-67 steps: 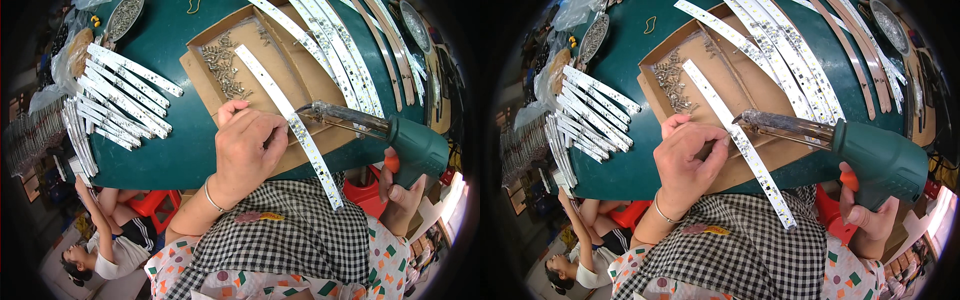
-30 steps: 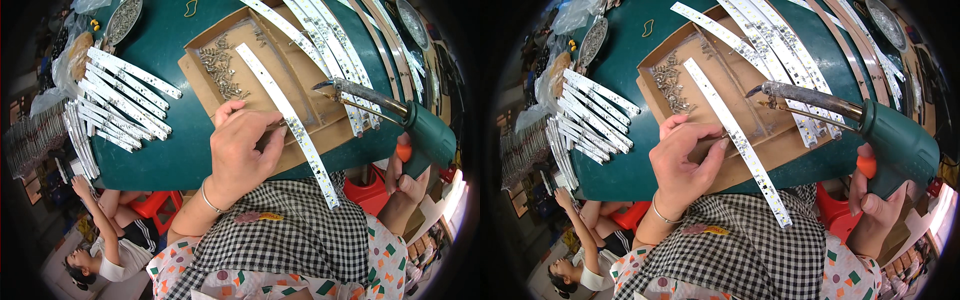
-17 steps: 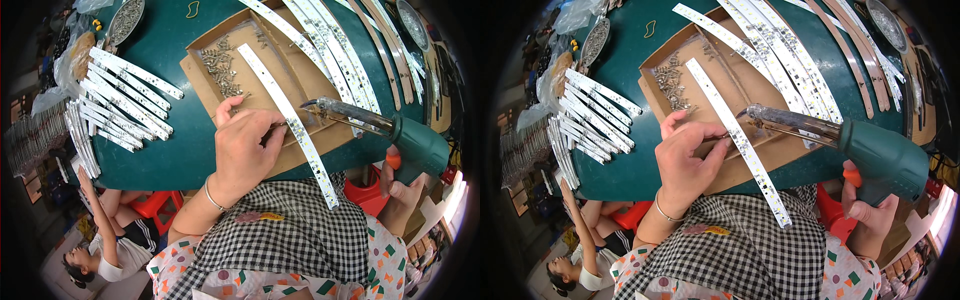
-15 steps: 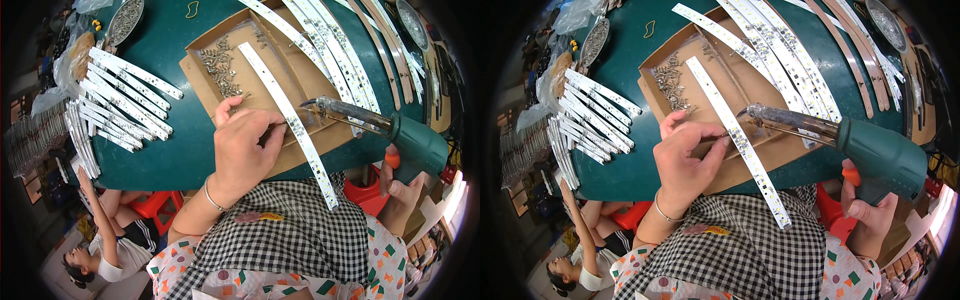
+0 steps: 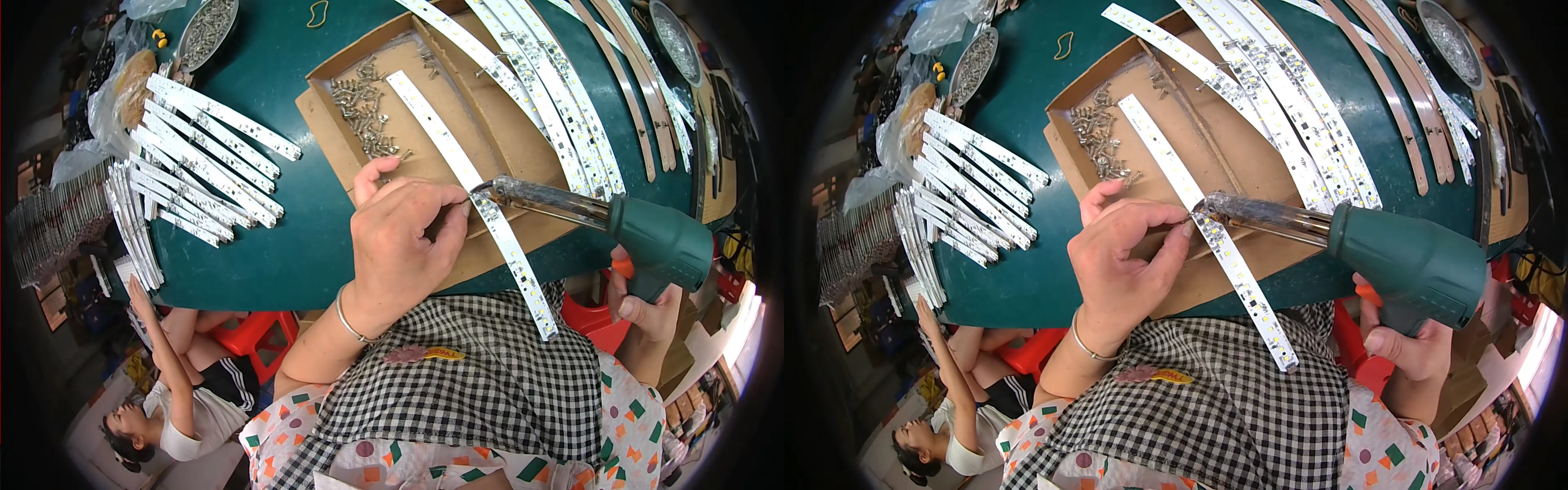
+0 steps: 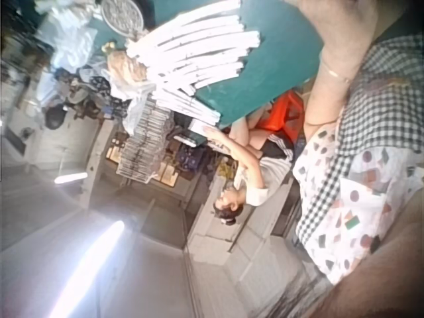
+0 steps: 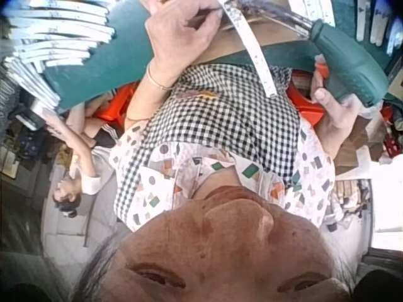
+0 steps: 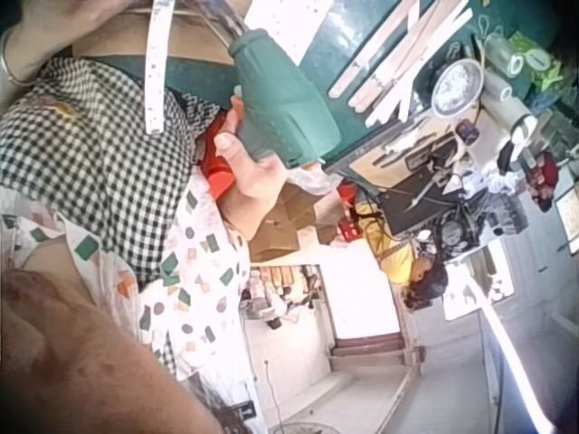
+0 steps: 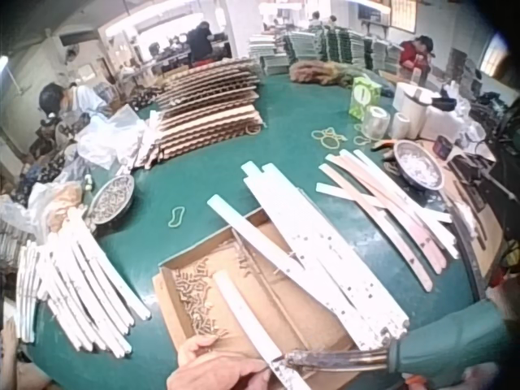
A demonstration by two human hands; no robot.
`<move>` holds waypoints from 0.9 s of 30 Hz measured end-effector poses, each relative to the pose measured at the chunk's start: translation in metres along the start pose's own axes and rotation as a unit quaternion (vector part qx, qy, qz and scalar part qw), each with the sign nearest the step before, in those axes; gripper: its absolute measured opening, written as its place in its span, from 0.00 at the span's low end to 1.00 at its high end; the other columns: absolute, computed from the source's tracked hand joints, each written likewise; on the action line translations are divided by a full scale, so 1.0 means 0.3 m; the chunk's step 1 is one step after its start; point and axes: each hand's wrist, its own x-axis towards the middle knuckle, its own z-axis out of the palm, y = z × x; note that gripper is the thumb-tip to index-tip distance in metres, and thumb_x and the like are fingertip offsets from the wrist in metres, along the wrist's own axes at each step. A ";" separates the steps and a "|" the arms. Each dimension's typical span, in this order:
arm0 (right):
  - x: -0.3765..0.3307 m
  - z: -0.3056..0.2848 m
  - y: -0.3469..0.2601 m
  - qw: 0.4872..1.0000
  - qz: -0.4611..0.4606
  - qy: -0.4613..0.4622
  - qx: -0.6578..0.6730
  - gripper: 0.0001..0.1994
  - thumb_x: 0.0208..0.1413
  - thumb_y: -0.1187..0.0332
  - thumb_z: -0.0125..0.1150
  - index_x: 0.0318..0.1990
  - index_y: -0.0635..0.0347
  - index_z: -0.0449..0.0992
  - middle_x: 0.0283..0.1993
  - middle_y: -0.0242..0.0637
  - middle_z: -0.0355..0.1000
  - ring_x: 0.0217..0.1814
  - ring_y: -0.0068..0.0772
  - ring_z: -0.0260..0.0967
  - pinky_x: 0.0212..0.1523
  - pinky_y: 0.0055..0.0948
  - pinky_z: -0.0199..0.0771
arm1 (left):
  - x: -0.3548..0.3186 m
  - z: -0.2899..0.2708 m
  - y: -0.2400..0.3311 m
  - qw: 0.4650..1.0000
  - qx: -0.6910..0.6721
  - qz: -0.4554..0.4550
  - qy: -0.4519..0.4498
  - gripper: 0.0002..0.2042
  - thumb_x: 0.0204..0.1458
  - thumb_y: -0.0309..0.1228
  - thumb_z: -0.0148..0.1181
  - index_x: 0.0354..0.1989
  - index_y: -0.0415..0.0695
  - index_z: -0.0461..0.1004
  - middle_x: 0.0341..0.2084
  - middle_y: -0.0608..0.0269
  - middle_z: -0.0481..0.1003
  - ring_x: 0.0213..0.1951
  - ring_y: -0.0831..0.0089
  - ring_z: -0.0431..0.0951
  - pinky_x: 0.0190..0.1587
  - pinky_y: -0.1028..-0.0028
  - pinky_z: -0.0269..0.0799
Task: The person attaches small metal clips onto LED light strips and solders them into place using a handheld soldering gun.
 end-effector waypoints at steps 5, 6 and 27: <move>0.003 -0.008 0.006 1.000 -0.003 -0.018 -0.005 0.32 0.39 0.74 0.75 0.53 0.77 0.66 0.49 0.56 0.71 0.27 0.29 0.67 0.24 0.24 0.69 | 0.002 0.000 0.000 1.000 0.003 0.005 0.001 0.05 0.40 0.21 0.67 0.26 0.44 0.79 0.22 0.69 0.79 0.26 0.77 0.77 0.54 0.64 0.62; 0.005 -0.006 0.004 1.000 0.001 -0.017 -0.008 0.32 0.39 0.74 0.75 0.53 0.77 0.67 0.49 0.55 0.72 0.27 0.29 0.67 0.24 0.24 0.69 | 0.002 0.000 0.001 1.000 0.005 0.005 0.000 0.05 0.40 0.21 0.67 0.26 0.43 0.79 0.22 0.69 0.79 0.26 0.77 0.77 0.54 0.64 0.62; 0.042 0.013 -0.032 0.997 -0.016 -0.049 0.063 0.38 0.38 0.70 0.78 0.55 0.80 0.62 0.35 0.44 0.69 0.23 0.24 0.66 0.22 0.21 0.67 | -0.003 0.000 -0.009 1.000 0.012 0.011 -0.006 0.04 0.41 0.21 0.67 0.26 0.44 0.79 0.22 0.69 0.80 0.27 0.77 0.78 0.54 0.64 0.61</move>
